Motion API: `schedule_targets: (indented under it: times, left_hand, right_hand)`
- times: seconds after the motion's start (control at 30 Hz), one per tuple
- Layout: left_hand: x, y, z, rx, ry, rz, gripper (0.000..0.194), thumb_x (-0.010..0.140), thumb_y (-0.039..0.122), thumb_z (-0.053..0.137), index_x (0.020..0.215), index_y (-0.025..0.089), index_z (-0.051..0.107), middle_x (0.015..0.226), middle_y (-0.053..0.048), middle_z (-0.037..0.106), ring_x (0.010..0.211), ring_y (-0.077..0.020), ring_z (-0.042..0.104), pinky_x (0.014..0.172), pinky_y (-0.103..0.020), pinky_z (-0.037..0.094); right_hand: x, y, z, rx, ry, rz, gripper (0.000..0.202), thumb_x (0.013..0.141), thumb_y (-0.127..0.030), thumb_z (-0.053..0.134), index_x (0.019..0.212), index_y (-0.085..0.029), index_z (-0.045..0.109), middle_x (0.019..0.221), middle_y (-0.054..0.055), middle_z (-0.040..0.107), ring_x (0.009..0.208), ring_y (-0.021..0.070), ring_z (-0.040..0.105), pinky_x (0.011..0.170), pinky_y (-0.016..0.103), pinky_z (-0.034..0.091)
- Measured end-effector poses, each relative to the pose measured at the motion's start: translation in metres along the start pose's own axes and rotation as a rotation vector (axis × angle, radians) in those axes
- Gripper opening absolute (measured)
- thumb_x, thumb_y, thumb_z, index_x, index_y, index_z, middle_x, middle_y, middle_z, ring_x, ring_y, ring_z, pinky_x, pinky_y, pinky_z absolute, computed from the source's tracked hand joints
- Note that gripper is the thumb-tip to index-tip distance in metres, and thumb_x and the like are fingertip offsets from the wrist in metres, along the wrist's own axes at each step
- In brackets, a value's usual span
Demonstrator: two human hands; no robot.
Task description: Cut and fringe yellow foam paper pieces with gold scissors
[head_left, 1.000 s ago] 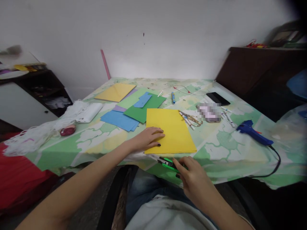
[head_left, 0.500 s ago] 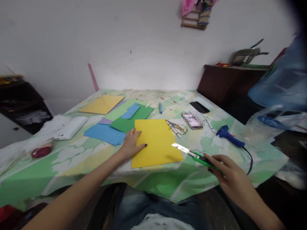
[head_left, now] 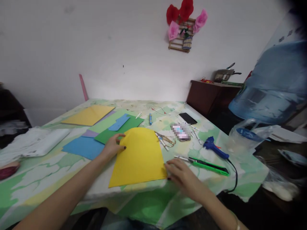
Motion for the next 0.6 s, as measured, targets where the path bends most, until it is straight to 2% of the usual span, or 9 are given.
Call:
schedule_targets:
  times: [0.03, 0.13, 0.2, 0.33, 0.4, 0.47, 0.53, 0.6]
  left_hand:
    - [-0.002, 0.002, -0.002, -0.049, -0.021, -0.016, 0.067, 0.055, 0.014, 0.065, 0.119, 0.018, 0.044, 0.074, -0.003, 0.066, 0.064, -0.0229, 0.065, 0.055, -0.033, 0.051]
    - [-0.009, 0.012, -0.01, -0.248, -0.039, -0.058, 0.089, 0.057, 0.015, 0.068, 0.135, 0.021, 0.024, 0.074, -0.003, 0.069, 0.067, -0.0241, 0.067, 0.059, -0.035, 0.053]
    - [-0.013, 0.02, -0.017, -0.359, -0.028, -0.048, 0.091, 0.057, 0.016, 0.071, 0.135, 0.024, 0.025, 0.074, -0.003, 0.071, 0.071, -0.0244, 0.068, 0.064, -0.037, 0.053]
    - [-0.016, 0.035, -0.03, -0.389, -0.013, 0.06, 0.078, 0.061, 0.021, 0.071, 0.13, 0.024, 0.037, 0.078, -0.003, 0.071, 0.075, -0.0234, 0.067, 0.067, -0.035, 0.052]
    - [-0.009, 0.038, -0.039, -0.377, 0.061, 0.117, 0.075, 0.062, 0.021, 0.07, 0.13, 0.026, 0.038, 0.078, -0.002, 0.071, 0.073, -0.0217, 0.067, 0.065, -0.033, 0.052]
    - [0.003, 0.036, -0.053, -0.341, 0.188, 0.176, 0.075, 0.063, 0.02, 0.069, 0.13, 0.028, 0.037, 0.077, -0.001, 0.069, 0.069, -0.02, 0.066, 0.064, -0.032, 0.052]
    - [0.02, 0.029, -0.069, -0.267, 0.323, 0.213, 0.073, 0.064, 0.021, 0.068, 0.13, 0.028, 0.037, 0.076, 0.0, 0.066, 0.072, -0.0205, 0.065, 0.065, -0.032, 0.052]
    - [0.038, 0.019, -0.082, -0.134, 0.421, 0.156, 0.075, 0.065, 0.021, 0.065, 0.132, 0.025, 0.032, 0.085, -0.005, 0.064, 0.082, -0.0253, 0.063, 0.07, -0.039, 0.051]
  right_hand:
    - [0.013, -0.013, 0.004, 0.097, -0.144, -0.033, 0.037, 0.08, -0.018, 0.057, 0.116, -0.02, 0.051, 0.111, 0.011, 0.055, 0.105, 0.0214, 0.048, 0.086, 0.036, 0.041]
    - [0.048, -0.036, 0.008, 0.142, -0.221, -0.042, 0.029, 0.076, -0.02, 0.062, 0.104, -0.015, 0.056, 0.1, 0.012, 0.058, 0.095, 0.0223, 0.051, 0.078, 0.034, 0.042]
    - [0.062, -0.042, 0.011, 0.165, -0.258, -0.049, 0.025, 0.072, -0.016, 0.063, 0.096, -0.012, 0.058, 0.093, 0.011, 0.06, 0.085, 0.0206, 0.055, 0.069, 0.029, 0.043]
    - [0.076, -0.043, 0.016, 0.21, -0.325, -0.08, 0.021, 0.065, -0.009, 0.063, 0.085, -0.011, 0.061, 0.076, 0.008, 0.064, 0.068, 0.0175, 0.056, 0.053, 0.022, 0.036]
    - [0.084, -0.04, 0.014, 0.234, -0.34, -0.101, 0.009, 0.065, -0.011, 0.064, 0.073, -0.013, 0.063, 0.07, 0.006, 0.064, 0.065, 0.0166, 0.056, 0.052, 0.022, 0.033]
    - [0.098, -0.031, 0.008, 0.256, -0.323, -0.091, 0.002, 0.07, -0.015, 0.062, 0.069, -0.015, 0.063, 0.069, 0.004, 0.065, 0.066, 0.0155, 0.057, 0.054, 0.021, 0.033]
    - [0.118, -0.014, 0.001, 0.267, -0.274, -0.038, 0.01, 0.076, -0.014, 0.055, 0.073, -0.016, 0.064, 0.072, 0.004, 0.066, 0.068, 0.0145, 0.057, 0.057, 0.021, 0.033]
    - [0.139, 0.006, -0.004, 0.271, -0.229, 0.025, 0.02, 0.08, -0.01, 0.046, 0.082, -0.016, 0.065, 0.078, 0.004, 0.067, 0.069, 0.014, 0.057, 0.057, 0.021, 0.032]
Point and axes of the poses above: each hand's wrist, its own x-axis towards the middle knuckle, its own z-axis out of the palm, y = z × x, the point moved 2 cm from there along x, towards the middle knuckle
